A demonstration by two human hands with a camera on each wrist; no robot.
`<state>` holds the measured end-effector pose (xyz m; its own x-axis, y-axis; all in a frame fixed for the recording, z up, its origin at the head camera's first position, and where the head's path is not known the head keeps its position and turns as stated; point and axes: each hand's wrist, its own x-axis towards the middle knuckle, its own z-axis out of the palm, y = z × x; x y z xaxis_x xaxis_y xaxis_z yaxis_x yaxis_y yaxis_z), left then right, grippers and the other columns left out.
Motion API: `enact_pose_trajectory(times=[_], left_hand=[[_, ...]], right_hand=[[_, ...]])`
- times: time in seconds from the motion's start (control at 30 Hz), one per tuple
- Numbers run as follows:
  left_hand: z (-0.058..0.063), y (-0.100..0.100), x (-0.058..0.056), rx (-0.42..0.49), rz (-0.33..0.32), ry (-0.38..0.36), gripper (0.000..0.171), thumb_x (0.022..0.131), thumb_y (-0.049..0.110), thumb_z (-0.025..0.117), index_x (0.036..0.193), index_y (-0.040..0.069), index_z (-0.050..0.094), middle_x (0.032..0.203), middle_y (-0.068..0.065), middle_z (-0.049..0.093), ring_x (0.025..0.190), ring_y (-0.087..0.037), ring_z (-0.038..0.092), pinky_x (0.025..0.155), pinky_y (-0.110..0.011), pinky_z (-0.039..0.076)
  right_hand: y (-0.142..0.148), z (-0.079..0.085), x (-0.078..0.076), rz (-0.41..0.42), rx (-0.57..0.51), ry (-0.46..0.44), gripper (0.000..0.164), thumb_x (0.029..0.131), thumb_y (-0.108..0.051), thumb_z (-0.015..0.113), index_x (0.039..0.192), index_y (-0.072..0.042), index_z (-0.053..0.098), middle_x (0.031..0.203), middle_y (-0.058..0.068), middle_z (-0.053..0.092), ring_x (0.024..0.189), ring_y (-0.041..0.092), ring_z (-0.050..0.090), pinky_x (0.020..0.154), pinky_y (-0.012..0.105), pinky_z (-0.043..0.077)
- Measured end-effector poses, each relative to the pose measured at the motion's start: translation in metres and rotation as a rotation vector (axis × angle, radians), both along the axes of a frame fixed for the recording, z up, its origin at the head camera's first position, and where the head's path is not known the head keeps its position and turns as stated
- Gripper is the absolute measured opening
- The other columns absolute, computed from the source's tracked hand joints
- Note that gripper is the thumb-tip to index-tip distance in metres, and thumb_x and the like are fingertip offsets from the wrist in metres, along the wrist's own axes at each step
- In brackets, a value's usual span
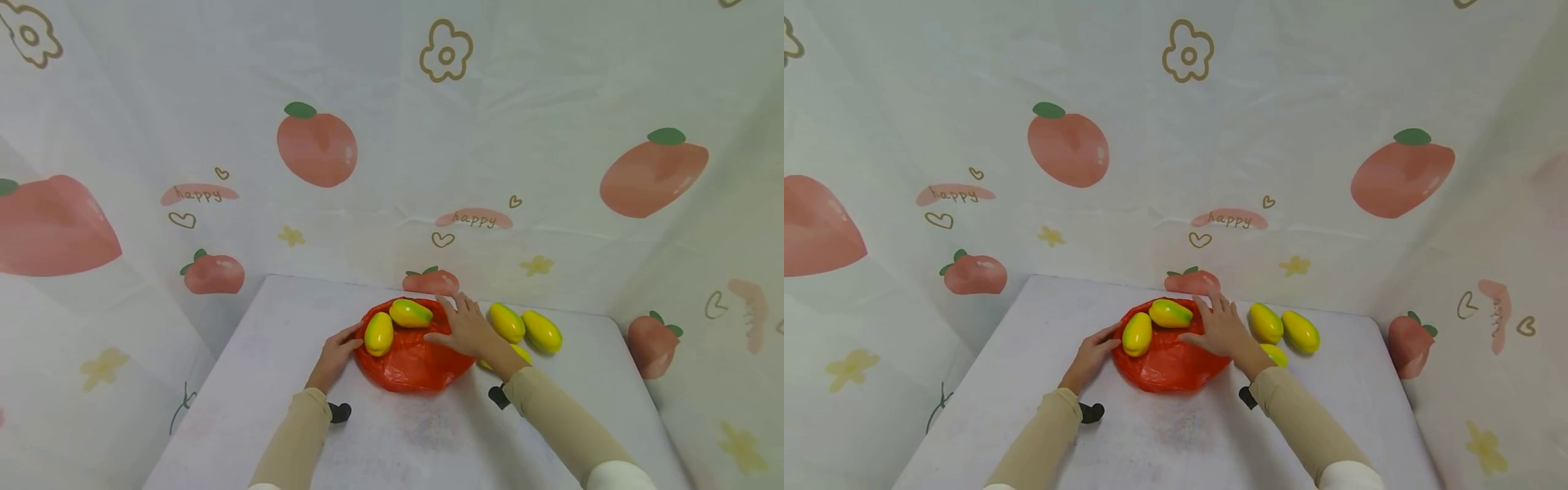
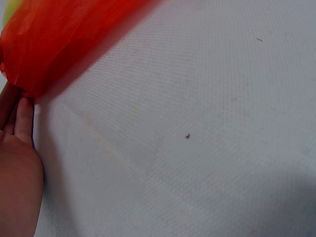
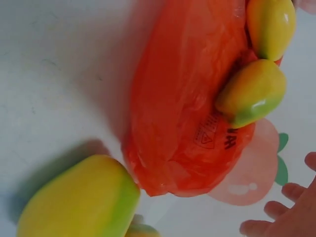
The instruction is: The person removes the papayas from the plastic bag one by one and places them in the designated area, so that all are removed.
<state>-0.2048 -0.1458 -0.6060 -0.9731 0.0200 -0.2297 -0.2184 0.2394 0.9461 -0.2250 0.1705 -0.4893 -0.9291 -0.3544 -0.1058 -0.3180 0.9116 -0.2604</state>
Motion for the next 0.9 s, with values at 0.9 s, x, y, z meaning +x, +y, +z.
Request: enact_pose_trajectory(times=[0.9], left_hand=[[0.003, -0.001, 0.001, 0.009, 0.005, 0.015, 0.044, 0.1, 0.025, 0.061, 0.145, 0.027, 0.059, 0.157, -0.004, 0.051, 0.152, -0.029, 0.039, 0.126, -0.051, 0.033]], right_hand=[[-0.036, -0.003, -0.037, 0.046, -0.282, -0.171, 0.091, 0.079, -0.053, 0.083, 0.155, -0.028, 0.037, 0.158, 0.007, 0.036, 0.142, 0.029, 0.043, 0.114, 0.054, 0.049]])
